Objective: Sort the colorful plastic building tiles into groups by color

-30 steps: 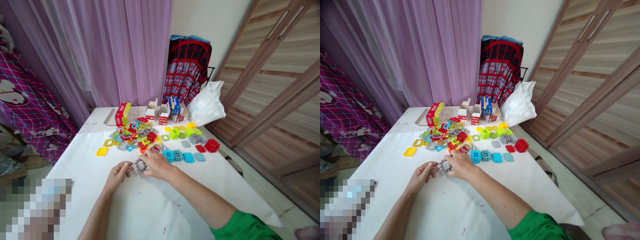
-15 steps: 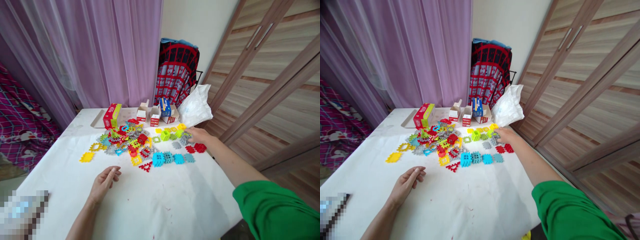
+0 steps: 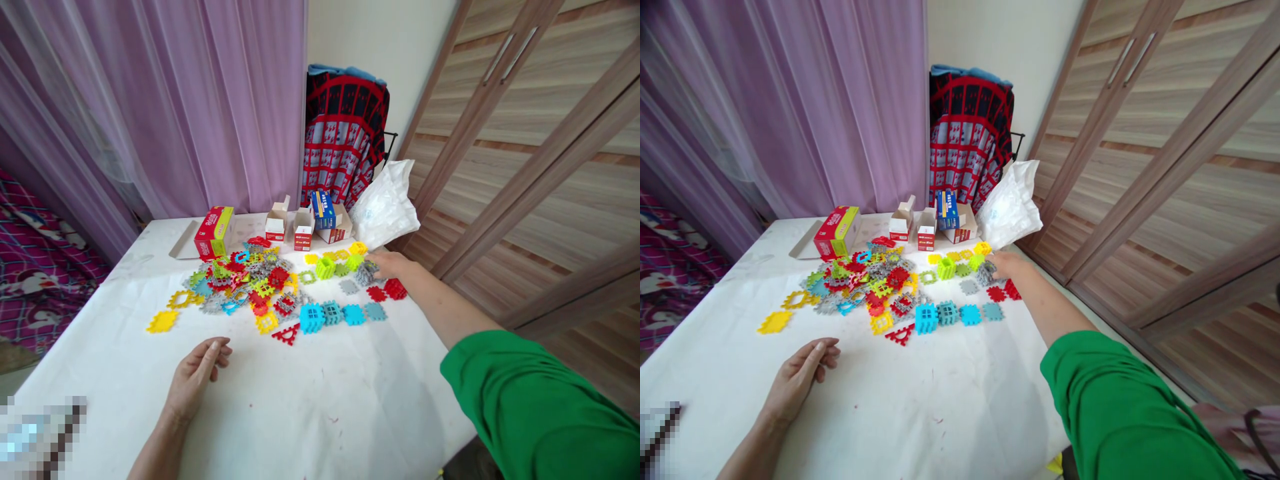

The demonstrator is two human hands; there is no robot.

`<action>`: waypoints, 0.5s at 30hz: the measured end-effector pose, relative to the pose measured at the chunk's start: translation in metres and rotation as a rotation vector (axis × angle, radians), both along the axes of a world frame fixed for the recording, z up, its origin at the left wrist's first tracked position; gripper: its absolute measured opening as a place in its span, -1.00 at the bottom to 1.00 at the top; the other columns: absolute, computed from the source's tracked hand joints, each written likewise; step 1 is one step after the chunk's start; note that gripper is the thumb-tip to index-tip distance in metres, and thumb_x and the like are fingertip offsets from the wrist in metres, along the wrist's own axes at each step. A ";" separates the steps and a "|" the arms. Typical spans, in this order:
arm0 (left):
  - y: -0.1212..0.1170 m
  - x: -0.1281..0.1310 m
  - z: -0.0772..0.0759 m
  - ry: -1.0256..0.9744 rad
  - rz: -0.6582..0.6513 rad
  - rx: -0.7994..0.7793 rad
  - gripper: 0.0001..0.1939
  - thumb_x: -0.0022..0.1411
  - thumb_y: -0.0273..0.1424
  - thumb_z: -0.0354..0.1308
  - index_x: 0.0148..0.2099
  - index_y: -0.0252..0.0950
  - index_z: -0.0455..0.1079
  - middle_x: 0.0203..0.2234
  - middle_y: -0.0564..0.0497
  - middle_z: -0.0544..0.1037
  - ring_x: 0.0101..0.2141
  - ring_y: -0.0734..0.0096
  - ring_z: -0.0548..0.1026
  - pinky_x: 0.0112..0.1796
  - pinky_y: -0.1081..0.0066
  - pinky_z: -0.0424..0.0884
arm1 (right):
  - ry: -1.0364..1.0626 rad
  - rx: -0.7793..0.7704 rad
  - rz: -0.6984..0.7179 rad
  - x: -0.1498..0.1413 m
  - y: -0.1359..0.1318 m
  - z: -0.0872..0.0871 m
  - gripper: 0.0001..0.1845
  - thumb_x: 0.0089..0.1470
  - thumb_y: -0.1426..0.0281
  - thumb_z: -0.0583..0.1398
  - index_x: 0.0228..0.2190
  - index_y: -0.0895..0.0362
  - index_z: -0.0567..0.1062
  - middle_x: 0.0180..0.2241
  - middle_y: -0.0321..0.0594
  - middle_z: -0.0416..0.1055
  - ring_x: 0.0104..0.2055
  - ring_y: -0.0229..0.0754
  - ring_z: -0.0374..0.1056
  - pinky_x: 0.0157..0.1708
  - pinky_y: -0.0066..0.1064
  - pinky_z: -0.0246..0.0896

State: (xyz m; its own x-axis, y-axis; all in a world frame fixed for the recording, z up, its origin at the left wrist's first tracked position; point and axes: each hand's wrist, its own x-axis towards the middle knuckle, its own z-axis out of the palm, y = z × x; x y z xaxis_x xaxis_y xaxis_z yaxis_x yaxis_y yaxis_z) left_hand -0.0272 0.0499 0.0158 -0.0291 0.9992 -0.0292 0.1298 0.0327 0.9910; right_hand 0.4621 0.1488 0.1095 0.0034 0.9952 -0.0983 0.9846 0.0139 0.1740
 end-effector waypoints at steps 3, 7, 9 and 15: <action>0.000 0.000 0.000 0.000 -0.001 -0.004 -0.38 -0.08 0.16 0.19 -0.28 -0.32 0.53 -0.50 -0.10 0.57 -0.54 0.37 0.45 -0.64 0.48 0.32 | -0.056 -0.113 0.019 -0.002 0.001 0.001 -0.37 -0.11 0.37 0.29 0.07 0.01 0.41 -0.05 -0.10 0.44 -0.02 -0.01 0.37 -0.11 -0.32 0.24; 0.000 0.001 0.002 0.004 0.005 -0.007 -0.38 -0.09 0.17 0.19 -0.28 -0.31 0.53 -0.50 -0.10 0.57 -0.54 0.37 0.45 -0.64 0.48 0.32 | -0.010 -0.080 -0.021 -0.003 -0.001 0.003 -0.30 -0.13 0.42 0.29 0.11 0.03 0.38 0.00 -0.09 0.42 0.01 0.01 0.36 -0.09 -0.32 0.24; -0.001 0.001 0.003 0.009 0.009 -0.002 -0.38 -0.09 0.17 0.19 -0.29 -0.31 0.53 -0.51 -0.10 0.57 -0.54 0.37 0.45 -0.64 0.48 0.31 | 0.002 -0.059 -0.036 -0.004 -0.004 0.005 -0.27 -0.11 0.47 0.27 0.14 0.02 0.34 0.04 -0.09 0.39 0.02 0.00 0.36 -0.09 -0.34 0.24; -0.001 0.002 0.002 0.007 0.009 0.013 -0.40 -0.07 0.15 0.20 -0.29 -0.31 0.53 -0.51 -0.10 0.57 -0.55 0.38 0.45 -0.64 0.49 0.32 | -0.004 0.033 -0.075 -0.019 -0.015 0.017 -0.36 0.04 0.47 0.14 0.18 0.03 0.28 0.07 -0.06 0.36 0.05 -0.05 0.32 -0.06 -0.36 0.20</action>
